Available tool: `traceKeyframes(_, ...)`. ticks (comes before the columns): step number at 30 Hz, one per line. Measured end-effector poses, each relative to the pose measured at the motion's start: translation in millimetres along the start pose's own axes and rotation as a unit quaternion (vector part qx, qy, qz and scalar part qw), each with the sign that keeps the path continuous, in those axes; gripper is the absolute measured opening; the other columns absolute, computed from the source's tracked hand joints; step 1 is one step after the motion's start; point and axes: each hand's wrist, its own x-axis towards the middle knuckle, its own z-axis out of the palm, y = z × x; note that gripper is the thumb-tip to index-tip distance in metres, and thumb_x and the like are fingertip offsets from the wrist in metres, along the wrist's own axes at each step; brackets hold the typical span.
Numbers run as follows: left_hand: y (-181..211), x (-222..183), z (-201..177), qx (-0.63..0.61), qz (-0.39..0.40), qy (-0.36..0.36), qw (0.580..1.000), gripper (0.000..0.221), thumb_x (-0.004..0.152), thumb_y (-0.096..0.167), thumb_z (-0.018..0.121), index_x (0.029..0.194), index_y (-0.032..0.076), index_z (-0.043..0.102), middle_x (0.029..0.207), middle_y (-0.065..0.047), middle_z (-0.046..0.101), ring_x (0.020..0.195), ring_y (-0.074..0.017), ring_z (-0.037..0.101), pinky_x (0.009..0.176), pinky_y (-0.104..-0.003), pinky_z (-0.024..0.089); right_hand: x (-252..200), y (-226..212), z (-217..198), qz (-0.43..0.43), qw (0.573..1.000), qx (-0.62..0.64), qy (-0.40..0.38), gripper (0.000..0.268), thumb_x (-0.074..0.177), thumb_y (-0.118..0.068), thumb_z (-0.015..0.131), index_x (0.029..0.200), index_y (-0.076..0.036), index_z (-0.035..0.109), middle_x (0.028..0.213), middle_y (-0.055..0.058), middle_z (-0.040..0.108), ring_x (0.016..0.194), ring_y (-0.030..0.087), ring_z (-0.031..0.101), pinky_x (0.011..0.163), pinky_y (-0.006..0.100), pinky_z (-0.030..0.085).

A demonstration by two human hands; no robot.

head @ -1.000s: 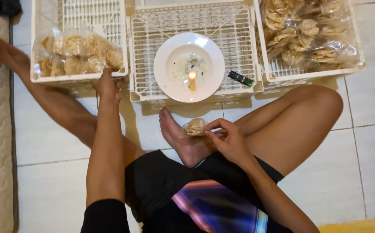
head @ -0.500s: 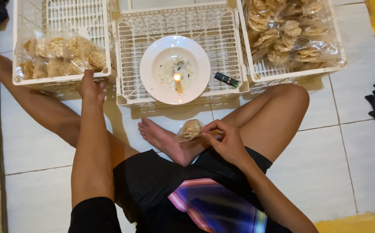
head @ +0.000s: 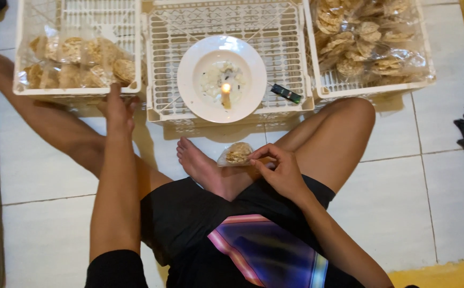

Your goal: The person seals small plastic bags containing crackers by holding the open edge of each bag over a candle flame and pressing the heated plastic edges together by hand.

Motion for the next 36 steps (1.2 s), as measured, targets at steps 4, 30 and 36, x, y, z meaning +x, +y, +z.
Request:
traceKeyframes(4,13.7,-36.7,8.5,-0.023,-0.004,0.005,1.0,0.074,0.07,0.027,0.072,0.12,0.0,0.025,0.089,-0.014,0.038,0.067,-0.0234,0.061,0.063,-0.033,0.06,1.8,5.6,5.1,-0.004,1.0,-0.005,-0.008,0.007,0.073,-0.003,0.068,0.077,-0.002,0.062,0.076,0.011,0.068,0.076,0.015,0.062,0.056,0.025,0.053)
traceKeyframes(30,35.2,-78.7,6.4,0.107,0.039,-0.055,0.992,0.046,0.086,0.04,0.05,0.096,-0.004,0.053,0.081,-0.019,0.057,0.073,-0.0317,0.066,0.061,-0.038,0.06,14.9,-4.0,5.8,-0.022,0.998,-0.056,-0.005,0.008,0.073,-0.004,0.068,0.081,-0.007,0.066,0.075,0.007,0.068,0.073,0.014,0.062,0.057,0.022,0.051)
traceKeyframes(36,22.2,-52.4,5.1,0.089,0.046,-0.011,0.995,0.041,0.083,0.034,0.056,0.089,-0.006,0.056,0.078,-0.023,0.059,0.071,-0.0336,0.066,0.058,-0.04,0.061,17.4,1.1,3.3,-0.023,0.999,-0.044,0.001,0.008,0.072,-0.006,0.07,0.08,-0.007,0.067,0.073,0.008,0.068,0.069,0.013,0.062,0.055,0.023,0.052)
